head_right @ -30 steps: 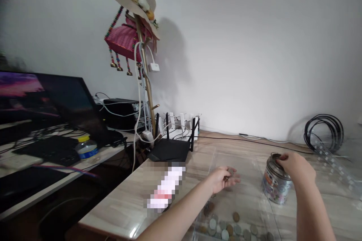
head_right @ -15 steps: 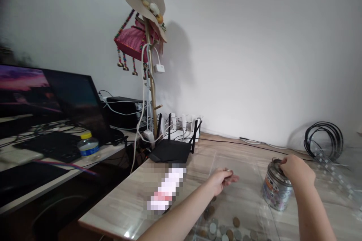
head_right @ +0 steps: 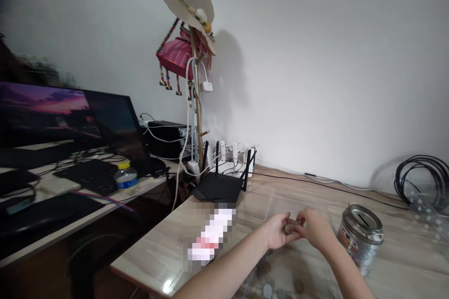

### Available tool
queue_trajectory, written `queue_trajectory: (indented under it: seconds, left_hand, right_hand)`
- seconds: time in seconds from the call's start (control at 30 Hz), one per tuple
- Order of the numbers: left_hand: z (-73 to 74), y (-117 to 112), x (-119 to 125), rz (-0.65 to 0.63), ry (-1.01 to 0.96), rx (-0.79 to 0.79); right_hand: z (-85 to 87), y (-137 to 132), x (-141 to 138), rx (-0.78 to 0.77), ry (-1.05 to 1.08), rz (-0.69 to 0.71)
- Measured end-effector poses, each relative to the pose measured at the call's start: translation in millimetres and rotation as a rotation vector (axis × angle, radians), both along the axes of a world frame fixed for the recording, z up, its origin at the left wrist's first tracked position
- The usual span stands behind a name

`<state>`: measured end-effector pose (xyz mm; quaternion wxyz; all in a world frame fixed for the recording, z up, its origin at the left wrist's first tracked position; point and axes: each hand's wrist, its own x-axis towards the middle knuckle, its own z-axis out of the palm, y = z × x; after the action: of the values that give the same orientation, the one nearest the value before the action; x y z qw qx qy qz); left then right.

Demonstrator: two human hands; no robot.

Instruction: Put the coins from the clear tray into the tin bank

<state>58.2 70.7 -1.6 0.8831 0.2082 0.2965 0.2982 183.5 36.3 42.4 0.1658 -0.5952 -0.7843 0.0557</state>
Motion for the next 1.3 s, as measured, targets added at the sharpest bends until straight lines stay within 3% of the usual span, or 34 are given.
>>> queue_trajectory:
  seconds: [0.07,0.13,0.2,0.3,0.37,0.43,0.6,0.77,0.83,0.93,1.03,1.17,1.23,1.3]
  left_hand:
    - [-3.0,0.5,-0.3,-0.042,0.006,-0.009]
    - [-6.3,0.7,-1.6,-0.088,-0.009,0.019]
    - [-8.8,0.0,-3.2,-0.101,-0.023,0.068]
    - [-9.5,-3.0,-4.9,-0.066,0.013,0.135]
    - [-7.4,-6.0,-5.0,-0.046,0.064,0.181]
    - [-4.1,-8.6,-4.4,-0.060,0.119,0.244]
    - [4.3,-10.1,-2.8,-0.077,0.282,0.420]
    - [11.2,-14.1,-4.3,-0.010,0.322,0.615]
    - [14.2,-19.2,-4.8,-0.018,0.276,0.735]
    - [18.0,-27.5,-4.6,-0.042,0.237,0.859]
    - [20.5,-32.6,-4.2,-0.097,0.233,0.850]
    - [19.7,-30.5,-3.9,-0.232,0.163,0.692]
    - [16.7,-25.5,-4.2,-0.257,0.148,0.538]
    - [12.2,-19.4,-4.7,-0.206,0.164,0.356]
  right_hand:
    - [1.0,-3.1,4.4,0.006,-0.001,0.000]
    - [12.3,-11.6,18.0,0.067,0.026,-0.042]
    - [27.8,-22.9,41.5,0.217,0.062,-0.221]
    - [43.3,-37.7,88.7,0.435,0.017,-0.605]
    - [43.8,-42.9,117.8,0.369,-0.023,-0.734]
    - [39.2,-44.5,137.8,0.257,-0.012,-0.777]
    - [35.3,-45.3,142.6,0.207,-0.006,-0.775]
    - [43.6,-45.3,90.8,0.576,0.080,-0.623]
    - [38.2,-39.6,60.3,0.451,0.206,-0.401]
    - [19.6,-25.4,22.7,0.069,0.302,-0.012]
    - [3.6,-14.0,7.4,-0.116,0.366,0.104]
    - [10.0,-16.4,17.0,-0.046,0.356,0.084]
    - [22.8,-25.0,32.8,0.137,0.291,-0.103]
    - [35.3,-35.5,56.6,0.361,0.193,-0.406]
